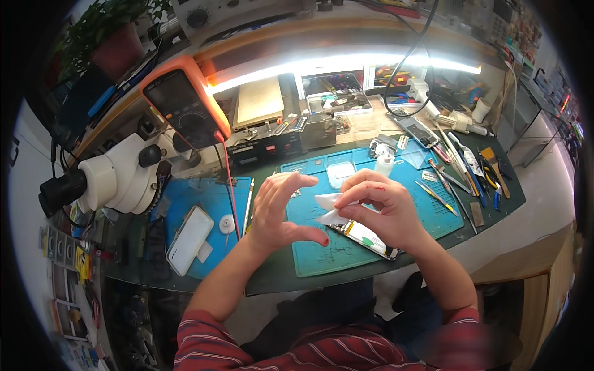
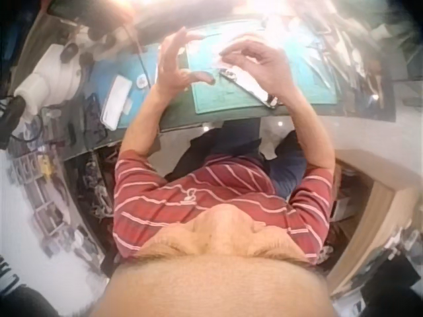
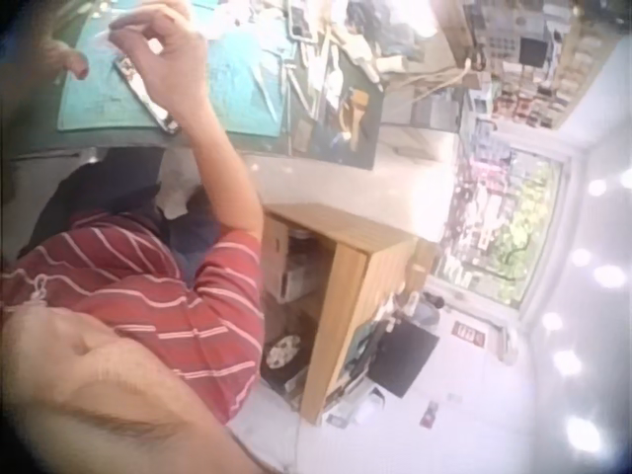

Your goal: The person disassembles a smartphone, removes the battery, and cleans the internal components using a cotton swab and a metal tool. They then reassemble the device by reconnecting the battery and placing the back cover.

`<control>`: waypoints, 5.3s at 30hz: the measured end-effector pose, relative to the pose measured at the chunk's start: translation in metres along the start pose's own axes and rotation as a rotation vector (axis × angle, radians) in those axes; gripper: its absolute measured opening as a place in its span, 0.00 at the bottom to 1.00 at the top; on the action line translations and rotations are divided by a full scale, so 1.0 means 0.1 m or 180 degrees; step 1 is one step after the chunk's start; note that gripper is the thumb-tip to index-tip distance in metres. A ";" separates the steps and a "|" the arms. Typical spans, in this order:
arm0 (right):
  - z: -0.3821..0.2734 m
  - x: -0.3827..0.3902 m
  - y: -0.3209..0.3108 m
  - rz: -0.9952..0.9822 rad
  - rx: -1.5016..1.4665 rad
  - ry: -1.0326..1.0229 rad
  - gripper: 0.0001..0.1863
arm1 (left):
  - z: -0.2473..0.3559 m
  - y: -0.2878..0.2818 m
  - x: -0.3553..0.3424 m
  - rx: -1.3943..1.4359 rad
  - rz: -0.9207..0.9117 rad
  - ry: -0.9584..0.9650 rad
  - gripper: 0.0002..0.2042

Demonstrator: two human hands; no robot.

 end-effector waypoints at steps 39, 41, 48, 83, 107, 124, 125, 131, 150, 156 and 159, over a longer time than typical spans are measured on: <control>-0.02 0.20 0.23 0.0641 0.1125 -0.0192 0.12 | 0.12 0.37 0.12 0.2491 0.0282 -0.2353 0.11; -0.02 0.19 0.27 0.0524 0.1224 -0.0071 0.13 | 0.03 0.28 0.15 0.2404 0.0512 -0.2575 0.09; 0.07 0.21 0.41 0.0052 0.2226 -0.0177 0.15 | 0.19 0.11 -0.04 0.0493 0.0283 -0.1055 0.10; -0.05 0.29 0.29 0.0765 0.2062 -0.0289 0.15 | 0.07 0.38 0.25 0.2952 -0.0234 -0.3177 0.14; 0.15 0.32 -0.24 0.1431 0.1723 0.0282 0.17 | -0.05 0.37 0.27 0.2970 0.0279 -0.3154 0.10; 0.00 0.31 0.16 0.1008 0.1745 -0.0235 0.12 | -0.04 0.45 0.30 0.3548 -0.0255 -0.3446 0.36; 0.01 0.31 0.12 0.1117 0.1724 -0.0179 0.11 | -0.04 0.47 0.28 0.3780 -0.0119 -0.3451 0.41; 0.09 0.46 -0.58 0.1919 0.1967 0.0059 0.09 | 0.16 0.21 0.20 0.6494 -0.1283 -0.2055 0.69; 0.58 0.89 -1.65 0.2781 0.2166 0.0829 0.13 | 0.20 0.15 0.16 0.6485 -0.1753 -0.1809 0.58; 0.54 0.85 -1.60 0.2658 0.2223 0.0783 0.13 | 0.19 0.15 0.19 0.6526 -0.1758 -0.1738 0.58; 0.57 0.85 -1.62 0.2675 0.2259 0.0741 0.14 | 0.20 0.15 0.18 0.6489 -0.1719 -0.1782 0.55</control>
Point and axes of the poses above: each hand's wrist, its own x-axis away from the middle knuckle, its own y-axis out of the palm, z = x × y, the point moved 4 cm from there along -x, towards the middle knuckle, and after that the axes turned 10 degrees about x, right-handed, at the moved point
